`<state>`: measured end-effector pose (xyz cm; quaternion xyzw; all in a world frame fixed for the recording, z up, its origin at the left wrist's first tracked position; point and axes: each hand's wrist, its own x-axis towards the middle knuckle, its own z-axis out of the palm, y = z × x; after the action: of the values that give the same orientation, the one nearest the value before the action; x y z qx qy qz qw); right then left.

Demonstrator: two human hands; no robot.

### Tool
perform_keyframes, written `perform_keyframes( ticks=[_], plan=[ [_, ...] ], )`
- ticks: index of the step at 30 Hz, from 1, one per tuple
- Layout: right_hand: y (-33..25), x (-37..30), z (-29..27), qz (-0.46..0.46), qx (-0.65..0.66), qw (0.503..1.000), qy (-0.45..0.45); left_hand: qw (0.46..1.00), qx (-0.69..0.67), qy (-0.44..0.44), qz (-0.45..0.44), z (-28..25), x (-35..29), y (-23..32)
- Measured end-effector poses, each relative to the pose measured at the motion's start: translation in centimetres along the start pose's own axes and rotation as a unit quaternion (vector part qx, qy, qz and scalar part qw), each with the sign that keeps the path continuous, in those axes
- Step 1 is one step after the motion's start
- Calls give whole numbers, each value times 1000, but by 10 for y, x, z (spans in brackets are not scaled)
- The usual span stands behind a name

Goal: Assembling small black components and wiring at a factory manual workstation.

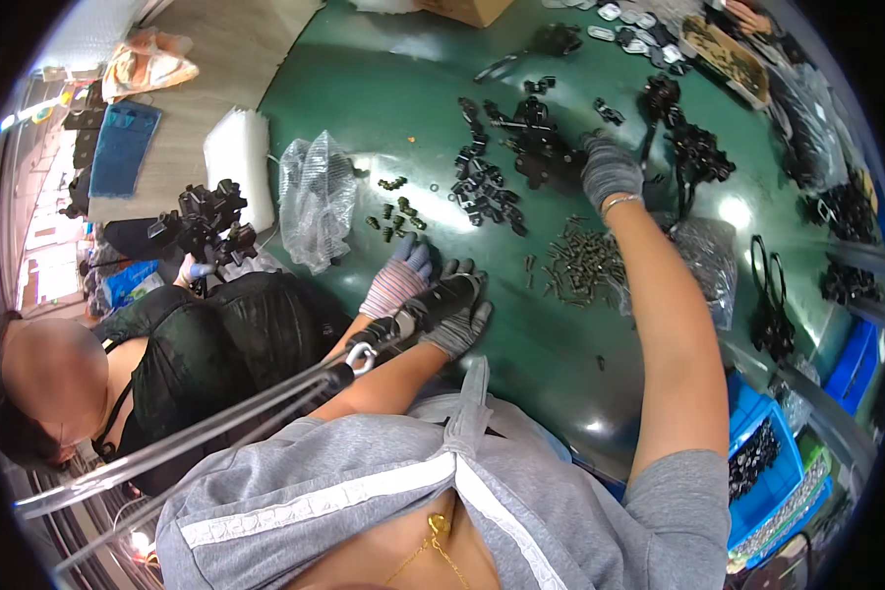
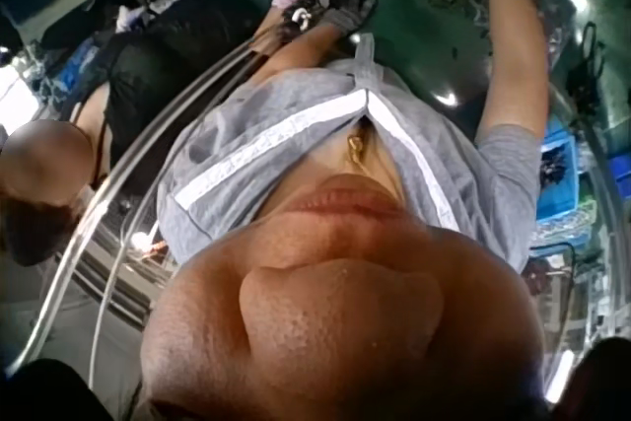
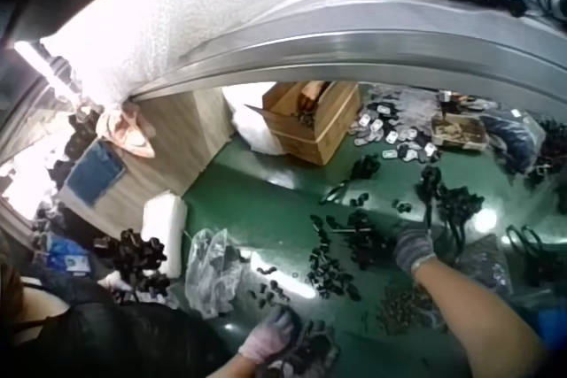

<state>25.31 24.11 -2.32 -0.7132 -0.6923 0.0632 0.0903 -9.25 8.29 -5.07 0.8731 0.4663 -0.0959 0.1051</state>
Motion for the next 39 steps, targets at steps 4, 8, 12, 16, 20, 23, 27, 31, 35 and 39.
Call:
perform_keyframes(
  ticks=[4, 8, 12, 16, 20, 23, 27, 31, 35, 39],
  plan=[
    [-46, -77, -38, 145, 112, 982, 48, 990, -121, 69, -36, -3, -10, 14],
    [-74, -192, -35, 142, 256, 953, 74, 984, -145, 89, -56, -19, -5, 15],
    [-95, -302, -57, 221, 295, 919, -138, 987, -104, 112, -45, -17, -7, 15],
    [-100, -356, -41, 242, 225, 929, -168, 984, -76, 154, -39, -11, -5, 13],
    [-118, -357, -26, 288, 245, 909, -175, 977, -132, 167, -32, -12, -8, 11],
    [-133, -350, 5, 307, 338, 886, -76, 893, -412, 156, -93, -18, -22, 31],
    [-157, -351, 27, 189, 141, 962, 138, 756, -628, 151, -109, -4, -46, 77],
    [-154, -336, -13, 200, 396, 881, -167, 856, -503, 110, -48, -43, -63, 91],
    [-129, -343, 18, 84, 303, 922, -227, 811, -568, 128, -60, -13, -41, 92],
    [-135, -348, -6, 326, 478, 784, -224, 890, -432, 126, -74, -25, -36, 97]
  ],
)
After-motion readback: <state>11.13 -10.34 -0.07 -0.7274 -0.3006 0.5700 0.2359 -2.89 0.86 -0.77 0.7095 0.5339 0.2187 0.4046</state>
